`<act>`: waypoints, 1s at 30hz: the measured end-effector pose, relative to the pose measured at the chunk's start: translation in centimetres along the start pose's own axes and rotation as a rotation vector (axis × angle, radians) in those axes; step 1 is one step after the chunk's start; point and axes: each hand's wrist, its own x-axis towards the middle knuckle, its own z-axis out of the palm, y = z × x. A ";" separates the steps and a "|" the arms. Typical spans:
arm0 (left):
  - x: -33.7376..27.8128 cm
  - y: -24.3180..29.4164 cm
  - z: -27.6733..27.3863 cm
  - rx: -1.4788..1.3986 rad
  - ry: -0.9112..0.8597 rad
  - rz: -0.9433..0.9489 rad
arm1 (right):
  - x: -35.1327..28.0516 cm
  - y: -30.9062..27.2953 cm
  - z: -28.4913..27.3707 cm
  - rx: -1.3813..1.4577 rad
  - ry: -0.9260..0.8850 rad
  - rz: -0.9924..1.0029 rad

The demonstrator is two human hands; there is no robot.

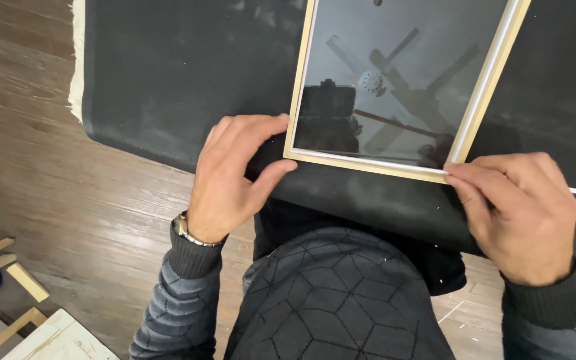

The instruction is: Assembling frame components and cleaning the glass surface of a mirror inside a frame.

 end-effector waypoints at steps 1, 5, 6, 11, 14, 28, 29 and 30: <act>0.0 -0.1 0.0 -0.001 0.000 -0.001 | 0.2 -0.2 0.1 0.000 -0.001 0.000; 0.1 -0.4 0.0 0.110 -0.067 0.125 | 0.3 -0.6 0.5 0.023 0.005 0.040; 0.2 -0.4 0.1 0.146 -0.094 0.141 | 0.2 -0.5 0.5 0.035 0.002 0.042; 0.2 -0.5 0.4 0.184 -0.104 0.202 | -0.1 0.4 0.7 0.085 -0.031 0.016; 0.1 -0.1 1.1 0.184 -0.108 0.197 | 0.2 1.6 -1.0 0.116 -0.056 0.011; 3.5 7.5 10.4 0.098 -0.195 0.423 | 3.1 6.5 -2.5 0.115 -0.316 -0.352; 3.7 7.8 11.1 0.095 -0.225 0.432 | 3.1 6.8 -2.2 0.119 -0.309 -0.375; 3.9 8.0 11.8 0.093 -0.255 0.440 | 3.1 7.1 -2.0 0.123 -0.301 -0.398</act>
